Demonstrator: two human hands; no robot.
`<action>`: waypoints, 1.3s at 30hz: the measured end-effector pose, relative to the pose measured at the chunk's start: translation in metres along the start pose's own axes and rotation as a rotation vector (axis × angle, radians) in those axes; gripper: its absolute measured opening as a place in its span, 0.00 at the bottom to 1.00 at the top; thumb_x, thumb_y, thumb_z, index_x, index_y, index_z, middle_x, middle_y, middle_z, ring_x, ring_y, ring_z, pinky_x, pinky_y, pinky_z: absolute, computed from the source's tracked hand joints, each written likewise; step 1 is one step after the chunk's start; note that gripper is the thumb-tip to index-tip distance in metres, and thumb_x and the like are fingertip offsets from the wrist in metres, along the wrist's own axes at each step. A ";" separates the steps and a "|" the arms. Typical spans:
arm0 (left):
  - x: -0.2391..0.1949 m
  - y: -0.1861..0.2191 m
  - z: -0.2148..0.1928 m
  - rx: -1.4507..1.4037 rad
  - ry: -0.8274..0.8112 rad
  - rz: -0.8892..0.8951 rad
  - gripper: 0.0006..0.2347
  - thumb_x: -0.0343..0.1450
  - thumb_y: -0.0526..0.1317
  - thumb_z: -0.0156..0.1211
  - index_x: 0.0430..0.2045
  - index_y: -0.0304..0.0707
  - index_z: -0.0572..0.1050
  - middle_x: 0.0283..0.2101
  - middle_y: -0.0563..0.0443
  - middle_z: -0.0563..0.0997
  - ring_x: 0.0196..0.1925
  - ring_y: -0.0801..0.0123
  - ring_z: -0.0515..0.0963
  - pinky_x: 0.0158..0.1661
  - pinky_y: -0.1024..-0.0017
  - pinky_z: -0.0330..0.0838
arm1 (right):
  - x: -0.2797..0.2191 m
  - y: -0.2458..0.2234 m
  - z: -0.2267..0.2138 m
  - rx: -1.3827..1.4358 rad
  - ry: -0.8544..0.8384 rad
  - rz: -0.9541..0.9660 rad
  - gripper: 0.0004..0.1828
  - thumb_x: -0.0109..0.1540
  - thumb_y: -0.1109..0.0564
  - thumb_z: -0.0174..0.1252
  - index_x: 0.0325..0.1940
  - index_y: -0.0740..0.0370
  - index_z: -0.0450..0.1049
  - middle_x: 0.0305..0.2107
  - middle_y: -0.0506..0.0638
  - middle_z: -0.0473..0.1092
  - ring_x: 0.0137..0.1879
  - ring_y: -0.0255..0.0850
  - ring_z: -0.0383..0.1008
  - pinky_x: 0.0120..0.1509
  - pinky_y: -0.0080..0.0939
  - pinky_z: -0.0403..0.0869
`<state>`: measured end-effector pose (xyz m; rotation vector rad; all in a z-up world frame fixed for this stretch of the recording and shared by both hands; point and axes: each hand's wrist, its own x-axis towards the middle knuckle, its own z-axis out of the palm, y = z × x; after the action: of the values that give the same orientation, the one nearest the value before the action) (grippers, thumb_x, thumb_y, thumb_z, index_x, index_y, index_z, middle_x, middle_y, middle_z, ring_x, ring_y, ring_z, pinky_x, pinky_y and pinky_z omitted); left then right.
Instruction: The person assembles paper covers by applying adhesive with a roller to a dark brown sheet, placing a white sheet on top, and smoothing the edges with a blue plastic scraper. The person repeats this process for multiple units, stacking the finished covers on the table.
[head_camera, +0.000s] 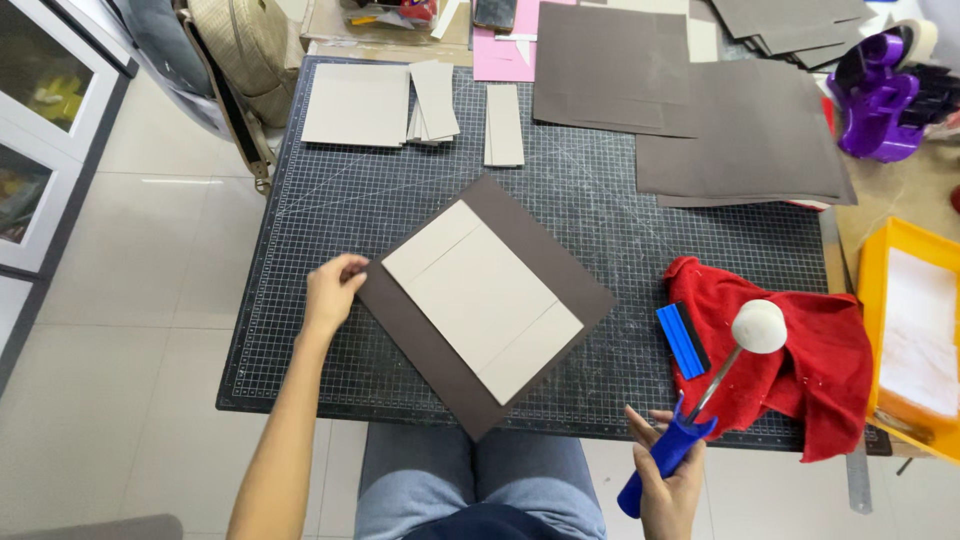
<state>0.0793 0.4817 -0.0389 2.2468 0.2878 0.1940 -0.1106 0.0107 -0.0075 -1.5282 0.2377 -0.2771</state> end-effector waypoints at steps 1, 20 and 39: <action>0.013 0.001 0.001 -0.007 -0.010 0.057 0.11 0.67 0.29 0.62 0.42 0.38 0.80 0.38 0.45 0.85 0.40 0.65 0.85 0.44 0.69 0.79 | 0.000 -0.001 0.001 0.011 0.003 -0.011 0.24 0.57 0.75 0.49 0.55 0.67 0.54 0.56 0.57 0.60 0.64 0.59 0.70 0.66 0.55 0.71; -0.057 0.060 0.061 0.577 -0.254 0.419 0.53 0.57 0.75 0.53 0.64 0.22 0.54 0.71 0.29 0.51 0.75 0.51 0.47 0.63 0.34 0.41 | -0.006 -0.005 0.046 0.019 -0.179 0.139 0.27 0.57 0.73 0.48 0.61 0.65 0.56 0.56 0.69 0.67 0.64 0.53 0.71 0.70 0.51 0.66; -0.065 0.085 0.069 0.792 -0.474 0.250 0.73 0.39 0.75 0.69 0.65 0.11 0.38 0.72 0.22 0.34 0.76 0.38 0.29 0.62 0.25 0.29 | -0.005 0.007 0.121 -0.272 -0.293 0.042 0.33 0.55 0.66 0.59 0.64 0.65 0.60 0.49 0.55 0.65 0.57 0.40 0.68 0.62 0.41 0.67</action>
<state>0.0448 0.3607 -0.0199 3.0110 -0.2203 -0.3926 -0.0758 0.1273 -0.0109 -1.8074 0.0763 0.0155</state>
